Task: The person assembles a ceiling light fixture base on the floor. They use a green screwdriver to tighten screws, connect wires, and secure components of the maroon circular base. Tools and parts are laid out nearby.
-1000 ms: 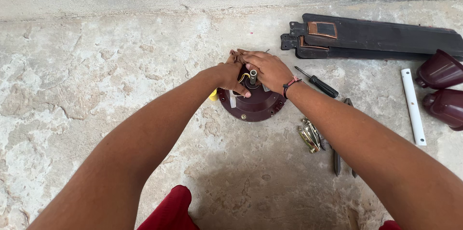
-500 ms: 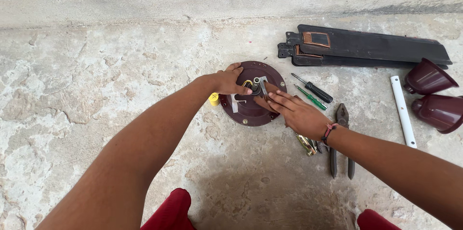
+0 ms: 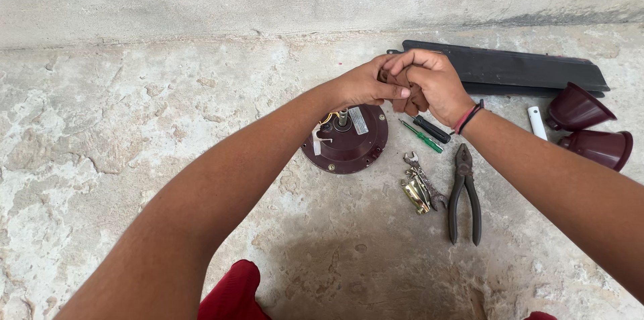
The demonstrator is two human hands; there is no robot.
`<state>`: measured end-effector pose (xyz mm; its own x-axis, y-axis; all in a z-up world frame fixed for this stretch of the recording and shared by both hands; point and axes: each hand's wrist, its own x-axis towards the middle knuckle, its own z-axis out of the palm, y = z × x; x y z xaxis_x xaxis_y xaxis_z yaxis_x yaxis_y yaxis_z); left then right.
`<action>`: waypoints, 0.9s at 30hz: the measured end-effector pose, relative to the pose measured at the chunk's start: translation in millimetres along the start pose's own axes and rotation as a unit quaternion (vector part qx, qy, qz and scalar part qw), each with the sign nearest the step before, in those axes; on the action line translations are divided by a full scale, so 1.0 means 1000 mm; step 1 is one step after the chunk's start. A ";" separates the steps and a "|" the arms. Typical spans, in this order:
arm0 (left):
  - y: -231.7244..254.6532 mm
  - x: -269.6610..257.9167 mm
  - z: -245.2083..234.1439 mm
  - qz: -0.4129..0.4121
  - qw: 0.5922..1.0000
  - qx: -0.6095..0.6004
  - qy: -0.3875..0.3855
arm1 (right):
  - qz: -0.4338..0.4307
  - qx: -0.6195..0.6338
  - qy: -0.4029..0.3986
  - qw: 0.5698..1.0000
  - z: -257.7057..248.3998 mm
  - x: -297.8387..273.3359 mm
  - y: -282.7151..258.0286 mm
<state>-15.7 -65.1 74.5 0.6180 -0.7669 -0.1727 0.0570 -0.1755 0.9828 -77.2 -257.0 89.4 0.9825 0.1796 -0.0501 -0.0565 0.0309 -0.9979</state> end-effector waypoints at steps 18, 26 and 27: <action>-0.039 -0.016 -0.055 -0.136 0.986 -0.053 0.076 | -0.178 -0.557 -0.071 0.808 0.055 0.021 -0.032; -0.148 -0.003 -0.108 -0.149 0.884 0.419 0.145 | -0.060 -0.345 -0.008 0.937 0.077 0.069 0.015; -0.164 -0.003 -0.105 -0.177 0.872 0.424 0.167 | -0.031 -0.322 0.000 0.946 0.080 0.075 0.023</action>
<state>55.4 31.3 -79.6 0.8813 -0.3749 -0.2877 -0.2229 -0.8666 0.4465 -18.6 -164.4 65.4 0.9804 0.1967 0.0096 0.1211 -0.5637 -0.8170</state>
